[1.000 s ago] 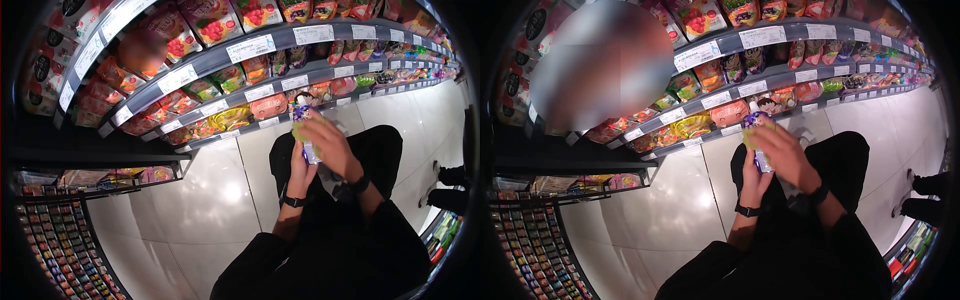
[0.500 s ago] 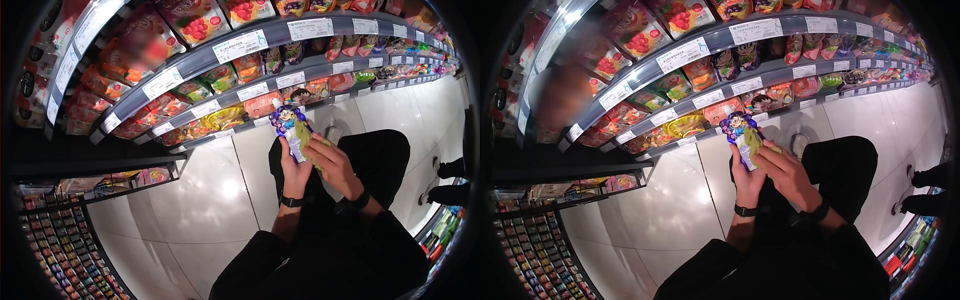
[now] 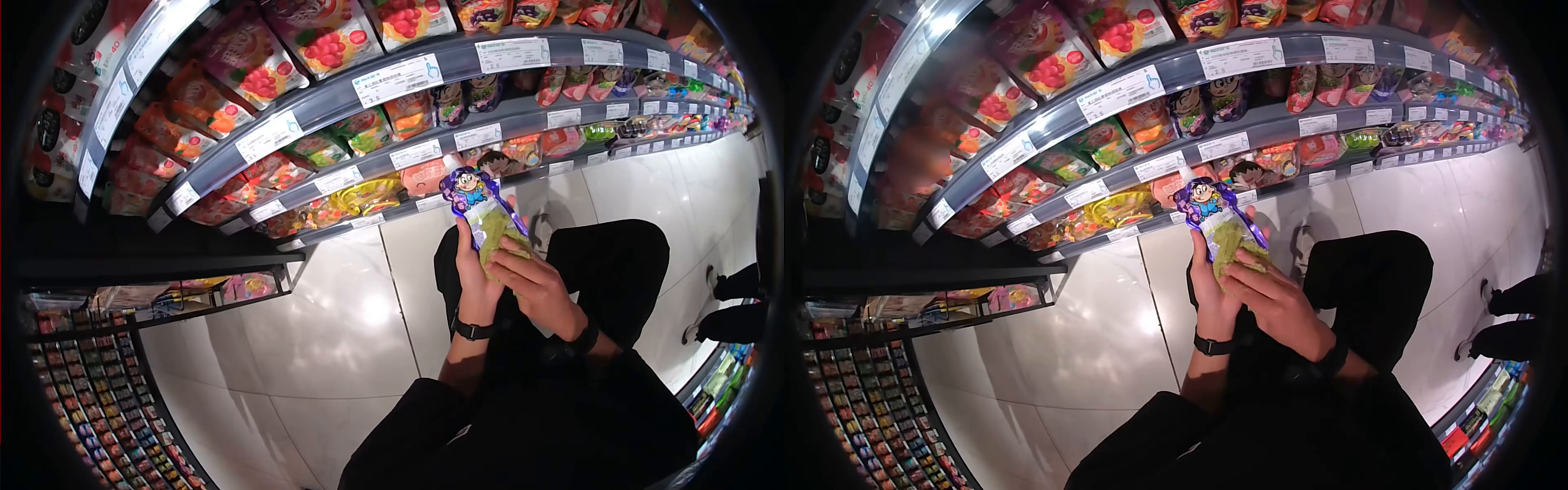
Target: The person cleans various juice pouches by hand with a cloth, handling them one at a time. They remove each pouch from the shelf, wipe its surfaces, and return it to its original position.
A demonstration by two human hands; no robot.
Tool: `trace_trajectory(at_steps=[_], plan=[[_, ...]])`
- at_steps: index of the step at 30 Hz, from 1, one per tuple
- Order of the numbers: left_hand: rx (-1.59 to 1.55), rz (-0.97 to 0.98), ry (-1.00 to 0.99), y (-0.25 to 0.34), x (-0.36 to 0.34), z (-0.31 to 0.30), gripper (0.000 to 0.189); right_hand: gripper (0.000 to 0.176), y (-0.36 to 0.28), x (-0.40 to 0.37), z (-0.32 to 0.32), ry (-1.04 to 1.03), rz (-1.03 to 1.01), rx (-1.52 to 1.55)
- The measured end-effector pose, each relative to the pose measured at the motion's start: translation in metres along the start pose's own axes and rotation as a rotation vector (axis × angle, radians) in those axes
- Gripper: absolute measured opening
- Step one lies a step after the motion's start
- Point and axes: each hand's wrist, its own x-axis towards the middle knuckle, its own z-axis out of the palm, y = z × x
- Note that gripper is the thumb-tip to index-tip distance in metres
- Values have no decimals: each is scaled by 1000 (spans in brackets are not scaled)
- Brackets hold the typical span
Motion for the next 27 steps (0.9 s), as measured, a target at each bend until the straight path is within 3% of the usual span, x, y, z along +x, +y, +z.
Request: trace_trajectory(at_steps=[2, 7, 9, 11, 13, 15, 16, 17, 18, 20, 21, 22, 23, 24, 25, 27], plan=[[-50, -23, 199, -7, 2, 21, 69, 34, 6, 3, -5, -35, 2, 50], [159, -129, 3, -13, 2, -4, 67, 38, 11, 17, -13, 38, 93, -20], [320, 16, 142, -23, 2, -1, 60, 37, 16, 24, -23, 128, 404, 65], [568, -1, 160, -26, 0, -7, 53, 30, 28, 25, -34, 163, 402, 64], [750, 45, 102, -30, 4, -5, 55, 25, 32, 24, -50, 110, 665, 420], [975, 166, -6, -33, 11, 1, 61, 27, 36, 29, -64, 98, 718, 489], [1109, 209, 20, -33, 16, 2, 76, 29, 40, 34, -69, 75, 657, 338], [1117, 205, 26, -32, 20, 3, 76, 30, 43, 37, -75, 51, 599, 190], [1275, 286, 61, -30, 25, 12, 83, 31, 49, 45, -83, -21, 673, 141], [1426, 428, 92, -25, 43, 40, 103, 30, 64, 52, -88, 45, 588, 140], [1407, 366, 74, -18, 52, 49, 99, 29, 70, 58, -91, 113, 504, 141], [1392, 313, 37, -14, 67, 35, 94, 28, 72, 66, -98, 97, 655, 232], [1378, 260, 1, -9, 84, 22, 90, 28, 82, 72, -100, 93, 647, 234], [1348, 262, -1, -6, 97, 22, 69, 28, 98, 77, -99, 150, 518, 175], [1348, 268, -3, -4, 109, 23, 69, 28, 114, 82, -98, 208, 389, 115], [1541, 305, 33, 1, 129, 29, 51, 28, 129, 95, -100, 186, 408, 39]])
